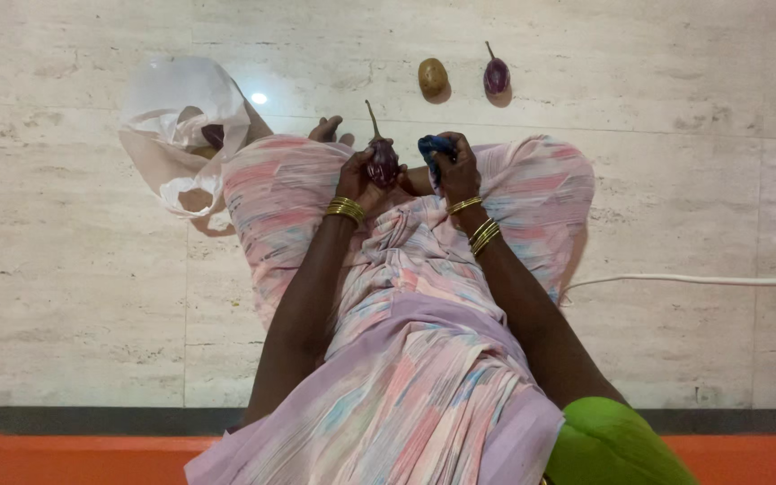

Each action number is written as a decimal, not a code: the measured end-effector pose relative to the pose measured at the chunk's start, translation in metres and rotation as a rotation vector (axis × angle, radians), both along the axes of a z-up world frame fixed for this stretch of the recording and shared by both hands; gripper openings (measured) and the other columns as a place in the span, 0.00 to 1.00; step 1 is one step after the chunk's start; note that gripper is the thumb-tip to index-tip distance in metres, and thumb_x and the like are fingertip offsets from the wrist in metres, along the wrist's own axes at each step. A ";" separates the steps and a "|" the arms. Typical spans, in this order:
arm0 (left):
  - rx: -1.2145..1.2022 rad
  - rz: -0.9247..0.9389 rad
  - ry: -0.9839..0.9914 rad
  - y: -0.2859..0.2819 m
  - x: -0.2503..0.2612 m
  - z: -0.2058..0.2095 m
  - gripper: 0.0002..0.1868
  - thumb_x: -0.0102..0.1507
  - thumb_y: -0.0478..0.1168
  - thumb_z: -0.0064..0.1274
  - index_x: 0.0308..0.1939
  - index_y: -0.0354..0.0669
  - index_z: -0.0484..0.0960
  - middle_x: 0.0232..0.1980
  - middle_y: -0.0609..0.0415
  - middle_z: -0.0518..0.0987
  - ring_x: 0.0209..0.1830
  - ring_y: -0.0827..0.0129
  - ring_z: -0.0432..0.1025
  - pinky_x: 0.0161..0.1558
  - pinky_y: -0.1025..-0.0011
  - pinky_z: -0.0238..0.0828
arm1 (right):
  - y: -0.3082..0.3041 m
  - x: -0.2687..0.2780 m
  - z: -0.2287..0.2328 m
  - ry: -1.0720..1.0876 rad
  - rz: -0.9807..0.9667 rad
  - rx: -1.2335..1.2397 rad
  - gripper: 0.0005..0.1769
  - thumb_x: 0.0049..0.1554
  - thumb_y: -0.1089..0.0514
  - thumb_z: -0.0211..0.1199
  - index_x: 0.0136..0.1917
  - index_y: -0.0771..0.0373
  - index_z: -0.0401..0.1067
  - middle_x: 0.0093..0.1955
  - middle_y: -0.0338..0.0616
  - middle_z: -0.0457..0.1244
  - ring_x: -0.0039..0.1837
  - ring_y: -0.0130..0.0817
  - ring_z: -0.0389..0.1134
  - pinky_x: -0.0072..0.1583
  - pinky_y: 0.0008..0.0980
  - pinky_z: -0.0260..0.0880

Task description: The person sits on the floor and peels an eggplant and a potato using a small knife. They hold the vegetables in one hand and carefully remove the skin with the other, placing the peeled items aside.

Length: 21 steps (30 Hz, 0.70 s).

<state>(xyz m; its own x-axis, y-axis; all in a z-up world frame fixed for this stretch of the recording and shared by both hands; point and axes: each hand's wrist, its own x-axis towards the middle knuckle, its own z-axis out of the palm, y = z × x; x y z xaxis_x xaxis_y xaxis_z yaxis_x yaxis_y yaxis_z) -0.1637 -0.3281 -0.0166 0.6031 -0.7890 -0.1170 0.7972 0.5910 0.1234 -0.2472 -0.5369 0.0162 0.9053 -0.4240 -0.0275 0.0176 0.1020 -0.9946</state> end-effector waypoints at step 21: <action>0.221 0.046 -0.076 -0.029 -0.021 -0.013 0.21 0.67 0.41 0.54 0.63 0.44 0.74 0.56 0.48 0.78 0.54 0.58 0.76 0.55 0.54 0.80 | 0.038 -0.024 0.053 -0.136 0.013 -0.619 0.14 0.61 0.62 0.66 0.60 0.64 0.73 0.57 0.49 0.67 0.59 0.44 0.71 0.60 0.36 0.71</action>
